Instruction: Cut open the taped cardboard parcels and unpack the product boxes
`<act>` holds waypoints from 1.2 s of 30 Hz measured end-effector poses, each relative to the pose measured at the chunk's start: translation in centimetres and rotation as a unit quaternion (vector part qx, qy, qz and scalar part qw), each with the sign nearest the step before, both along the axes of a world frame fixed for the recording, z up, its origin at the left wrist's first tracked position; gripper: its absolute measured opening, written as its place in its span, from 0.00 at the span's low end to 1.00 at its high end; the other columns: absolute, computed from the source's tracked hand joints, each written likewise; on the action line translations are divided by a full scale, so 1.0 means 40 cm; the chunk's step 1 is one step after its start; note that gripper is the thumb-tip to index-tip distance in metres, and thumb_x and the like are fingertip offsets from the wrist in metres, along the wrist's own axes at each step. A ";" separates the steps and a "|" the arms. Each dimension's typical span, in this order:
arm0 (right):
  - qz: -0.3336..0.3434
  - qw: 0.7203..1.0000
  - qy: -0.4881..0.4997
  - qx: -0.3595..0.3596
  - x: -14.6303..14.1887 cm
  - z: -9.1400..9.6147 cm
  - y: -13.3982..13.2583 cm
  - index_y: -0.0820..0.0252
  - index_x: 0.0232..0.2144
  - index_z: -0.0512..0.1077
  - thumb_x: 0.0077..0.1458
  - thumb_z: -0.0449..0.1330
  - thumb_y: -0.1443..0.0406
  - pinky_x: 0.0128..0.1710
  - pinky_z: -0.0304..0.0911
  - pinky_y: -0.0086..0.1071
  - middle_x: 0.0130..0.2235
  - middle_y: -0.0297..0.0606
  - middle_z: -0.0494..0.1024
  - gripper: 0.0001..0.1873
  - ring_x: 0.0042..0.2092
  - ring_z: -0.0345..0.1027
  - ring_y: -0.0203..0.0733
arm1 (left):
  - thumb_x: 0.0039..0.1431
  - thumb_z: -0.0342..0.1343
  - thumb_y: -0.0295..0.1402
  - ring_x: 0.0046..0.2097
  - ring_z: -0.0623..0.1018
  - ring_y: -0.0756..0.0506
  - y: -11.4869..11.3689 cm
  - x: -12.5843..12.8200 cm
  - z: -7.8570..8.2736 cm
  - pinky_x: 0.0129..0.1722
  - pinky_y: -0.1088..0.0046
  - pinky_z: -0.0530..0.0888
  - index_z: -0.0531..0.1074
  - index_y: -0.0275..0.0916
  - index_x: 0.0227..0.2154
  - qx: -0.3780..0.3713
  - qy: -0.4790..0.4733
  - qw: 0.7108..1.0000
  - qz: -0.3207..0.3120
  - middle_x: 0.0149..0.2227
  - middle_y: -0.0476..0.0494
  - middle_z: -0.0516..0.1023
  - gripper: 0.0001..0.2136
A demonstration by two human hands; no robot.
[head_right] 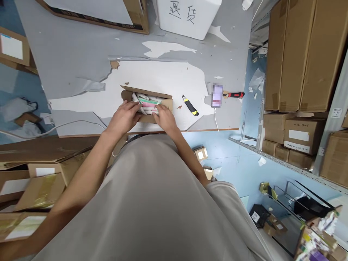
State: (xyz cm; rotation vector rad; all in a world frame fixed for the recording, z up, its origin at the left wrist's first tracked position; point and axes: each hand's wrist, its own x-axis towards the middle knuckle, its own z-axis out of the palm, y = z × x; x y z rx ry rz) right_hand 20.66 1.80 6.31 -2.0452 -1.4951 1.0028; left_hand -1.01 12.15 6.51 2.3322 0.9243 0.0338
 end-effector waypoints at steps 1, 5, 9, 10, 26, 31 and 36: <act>0.017 1.000 -0.005 -0.004 0.005 0.000 -0.013 0.61 0.66 0.80 0.78 0.65 0.67 0.76 0.73 0.51 0.71 0.57 0.84 0.18 0.73 0.79 0.59 | 0.74 0.54 0.30 0.74 0.79 0.26 0.005 -0.016 0.002 0.83 0.34 0.67 0.78 0.36 0.72 -0.002 -0.006 1.000 0.006 0.72 0.27 0.82 0.27; 0.008 0.999 -0.025 0.021 0.056 0.010 -0.069 0.60 0.77 0.73 0.80 0.63 0.64 0.82 0.67 0.54 0.78 0.56 0.76 0.28 0.80 0.71 0.58 | 0.73 0.54 0.31 0.71 0.81 0.27 0.026 -0.042 -0.005 0.82 0.35 0.68 0.80 0.42 0.70 -0.024 -0.033 0.999 0.024 0.70 0.33 0.84 0.25; -0.035 0.997 -0.068 0.005 0.116 0.013 -0.111 0.55 0.83 0.67 0.77 0.70 0.54 0.82 0.68 0.61 0.83 0.55 0.69 0.40 0.83 0.67 0.66 | 0.74 0.53 0.33 0.68 0.82 0.26 0.039 -0.025 -0.023 0.81 0.34 0.70 0.82 0.43 0.68 -0.015 -0.051 0.997 0.049 0.67 0.33 0.86 0.24; -0.038 0.996 -0.075 -0.005 0.124 0.011 -0.115 0.54 0.84 0.65 0.75 0.72 0.52 0.80 0.70 0.63 0.85 0.55 0.66 0.44 0.83 0.66 0.68 | 0.74 0.53 0.33 0.68 0.82 0.26 0.040 -0.019 -0.026 0.80 0.34 0.70 0.82 0.43 0.67 -0.008 -0.051 0.997 0.053 0.66 0.33 0.86 0.24; 0.012 0.994 -0.098 -0.039 0.115 -0.012 -0.072 0.59 0.84 0.65 0.69 0.76 0.57 0.80 0.69 0.65 0.88 0.58 0.56 0.49 0.82 0.65 0.74 | 0.71 0.56 0.21 0.67 0.82 0.25 -0.003 0.360 -0.064 0.61 0.52 0.80 0.84 0.25 0.63 0.020 0.141 0.975 -0.170 0.63 0.15 0.84 0.22; 0.011 0.995 -0.092 -0.035 0.108 -0.015 -0.069 0.60 0.84 0.65 0.71 0.74 0.58 0.84 0.63 0.65 0.88 0.59 0.57 0.47 0.87 0.57 0.71 | 0.72 0.53 0.22 0.65 0.84 0.27 0.010 0.399 -0.087 0.66 0.51 0.75 0.82 0.28 0.66 0.048 0.148 0.969 -0.193 0.63 0.19 0.86 0.24; 0.007 0.996 -0.085 -0.026 0.110 -0.021 -0.070 0.61 0.85 0.64 0.72 0.71 0.61 0.85 0.62 0.61 0.88 0.58 0.58 0.46 0.87 0.58 0.66 | 0.71 0.57 0.25 0.64 0.83 0.25 0.023 0.366 -0.068 0.66 0.49 0.74 0.79 0.24 0.69 0.075 0.157 0.963 -0.207 0.62 0.14 0.84 0.26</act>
